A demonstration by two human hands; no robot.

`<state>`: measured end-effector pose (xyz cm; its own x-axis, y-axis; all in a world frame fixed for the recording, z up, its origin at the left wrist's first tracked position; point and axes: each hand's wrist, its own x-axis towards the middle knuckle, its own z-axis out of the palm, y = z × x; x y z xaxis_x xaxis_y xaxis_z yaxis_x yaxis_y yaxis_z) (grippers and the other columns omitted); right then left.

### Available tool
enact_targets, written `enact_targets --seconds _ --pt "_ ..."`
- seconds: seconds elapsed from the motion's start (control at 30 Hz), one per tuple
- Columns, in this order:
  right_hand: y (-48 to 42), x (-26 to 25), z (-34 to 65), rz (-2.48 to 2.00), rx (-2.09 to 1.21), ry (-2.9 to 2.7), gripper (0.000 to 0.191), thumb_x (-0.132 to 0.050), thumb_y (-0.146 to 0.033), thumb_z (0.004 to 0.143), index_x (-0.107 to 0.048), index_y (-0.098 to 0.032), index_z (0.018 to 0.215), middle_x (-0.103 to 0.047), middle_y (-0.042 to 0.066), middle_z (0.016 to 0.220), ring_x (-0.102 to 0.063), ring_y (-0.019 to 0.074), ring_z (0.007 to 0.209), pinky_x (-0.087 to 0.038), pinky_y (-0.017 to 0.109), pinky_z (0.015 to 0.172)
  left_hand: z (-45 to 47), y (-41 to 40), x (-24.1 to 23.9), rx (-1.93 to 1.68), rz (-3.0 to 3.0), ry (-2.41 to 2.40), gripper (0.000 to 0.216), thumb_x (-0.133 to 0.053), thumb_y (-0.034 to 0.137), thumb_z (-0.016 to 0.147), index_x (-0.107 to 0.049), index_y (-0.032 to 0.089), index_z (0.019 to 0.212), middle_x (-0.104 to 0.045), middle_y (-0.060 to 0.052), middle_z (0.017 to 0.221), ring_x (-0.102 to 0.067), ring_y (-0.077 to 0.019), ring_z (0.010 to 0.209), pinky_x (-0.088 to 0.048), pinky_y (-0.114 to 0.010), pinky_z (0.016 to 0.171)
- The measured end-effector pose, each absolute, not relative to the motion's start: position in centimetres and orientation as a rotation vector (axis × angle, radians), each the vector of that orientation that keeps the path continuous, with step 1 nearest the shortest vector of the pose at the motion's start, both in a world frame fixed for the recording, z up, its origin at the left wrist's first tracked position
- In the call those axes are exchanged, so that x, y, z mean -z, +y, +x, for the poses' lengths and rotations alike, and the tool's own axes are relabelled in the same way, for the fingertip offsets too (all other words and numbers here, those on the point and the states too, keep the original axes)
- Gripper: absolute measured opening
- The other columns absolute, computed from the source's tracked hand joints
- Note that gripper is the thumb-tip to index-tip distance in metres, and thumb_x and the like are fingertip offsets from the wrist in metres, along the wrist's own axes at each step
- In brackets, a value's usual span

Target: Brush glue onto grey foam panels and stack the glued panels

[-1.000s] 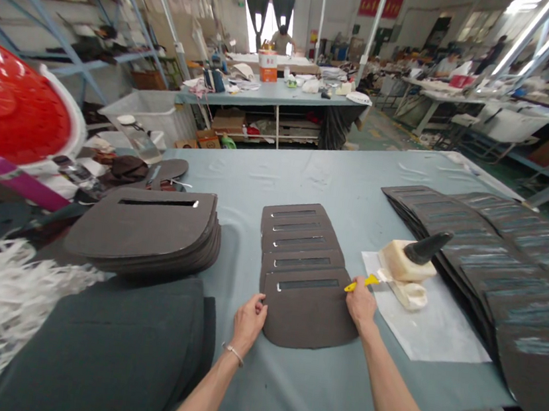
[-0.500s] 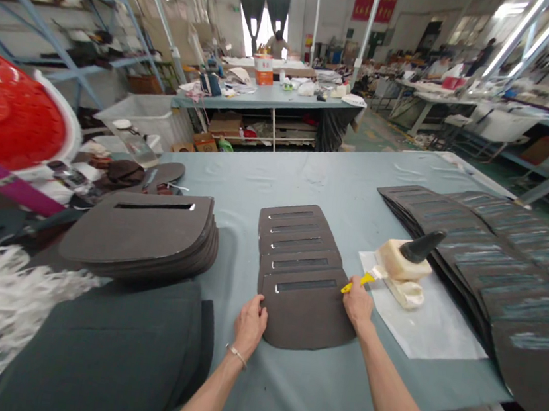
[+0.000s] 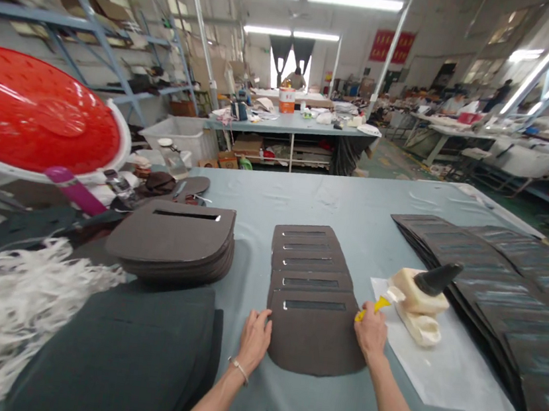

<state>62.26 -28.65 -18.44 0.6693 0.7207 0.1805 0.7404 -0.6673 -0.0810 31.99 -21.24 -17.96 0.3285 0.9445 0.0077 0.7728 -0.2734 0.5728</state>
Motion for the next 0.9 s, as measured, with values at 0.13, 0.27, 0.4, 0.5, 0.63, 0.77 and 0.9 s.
enact_targets --seconds 0.13,0.27,0.4,0.5,0.63,0.77,0.9 --pt "-30.4 18.2 62.2 -2.623 0.365 -1.232 0.022 -0.043 -0.016 0.080 -0.053 -0.015 0.100 -0.052 0.008 0.075 -0.051 0.0223 0.078 -0.034 0.027 0.063 27.5 -22.8 12.7 -0.670 2.219 1.553 0.035 -0.038 0.026 0.088 -0.050 0.023 0.121 -0.053 -0.008 0.110 -0.051 -0.0193 0.104 -0.040 -0.035 0.091" --pt "-31.5 18.6 59.8 -2.487 0.380 -1.202 0.027 -0.042 -0.032 0.083 -0.055 -0.014 0.099 -0.052 0.009 0.070 -0.050 0.0220 0.065 -0.035 0.029 0.057 19.7 -24.7 9.0 -0.716 2.173 2.195 0.043 -0.046 0.032 0.086 -0.045 0.021 0.127 -0.048 -0.012 0.122 -0.042 -0.0282 0.114 -0.035 -0.045 0.094" --pt "-30.1 18.3 53.0 -2.245 0.154 -1.238 0.031 -0.041 -0.046 0.082 -0.054 -0.019 0.092 -0.057 0.009 0.075 -0.054 0.0220 0.063 -0.037 0.030 0.057 14.0 -25.6 9.2 -0.631 2.079 2.305 0.029 -0.044 0.033 0.087 -0.057 0.019 0.109 -0.056 -0.010 0.103 -0.051 -0.0243 0.097 -0.042 -0.039 0.084" --pt "-28.3 16.8 44.8 -1.891 -0.292 -1.380 0.030 -0.046 -0.051 0.080 -0.050 -0.022 0.085 -0.061 0.006 0.081 -0.058 0.0195 0.068 -0.042 0.028 0.063 13.7 -25.6 9.8 -0.757 2.021 2.107 0.022 -0.041 0.030 0.088 -0.060 0.021 0.094 -0.059 -0.006 0.090 -0.054 -0.0193 0.089 -0.043 -0.033 0.082" --pt "-25.8 14.2 34.9 -1.518 -0.805 -1.464 0.031 -0.052 -0.050 0.079 -0.046 -0.022 0.089 -0.060 0.005 0.091 -0.058 0.0181 0.080 -0.044 0.027 0.072 16.4 -25.6 9.1 -0.877 1.815 1.856 0.022 -0.045 0.034 0.087 -0.060 0.022 0.097 -0.063 -0.004 0.089 -0.058 -0.0161 0.083 -0.045 -0.027 0.077" --pt "-24.6 13.4 31.2 -1.479 -0.790 -1.326 0.030 -0.054 -0.049 0.076 -0.043 -0.022 0.082 -0.052 -0.001 0.075 -0.050 0.0148 0.067 -0.041 0.025 0.065 15.7 -25.1 8.2 -0.910 1.751 1.831 0.035 -0.040 0.038 0.089 -0.052 0.022 0.118 -0.065 -0.004 0.097 -0.060 -0.0156 0.090 -0.045 -0.028 0.083" --pt "-25.2 14.5 32.8 -1.584 -0.657 -1.297 0.023 -0.053 -0.042 0.076 -0.042 -0.022 0.082 -0.049 -0.002 0.076 -0.047 0.0132 0.063 -0.039 0.024 0.063 10.8 -24.0 7.9 -0.843 1.779 2.509 0.050 -0.050 0.044 0.082 -0.050 0.013 0.120 -0.053 -0.017 0.122 -0.048 -0.0291 0.114 -0.039 -0.044 0.093"
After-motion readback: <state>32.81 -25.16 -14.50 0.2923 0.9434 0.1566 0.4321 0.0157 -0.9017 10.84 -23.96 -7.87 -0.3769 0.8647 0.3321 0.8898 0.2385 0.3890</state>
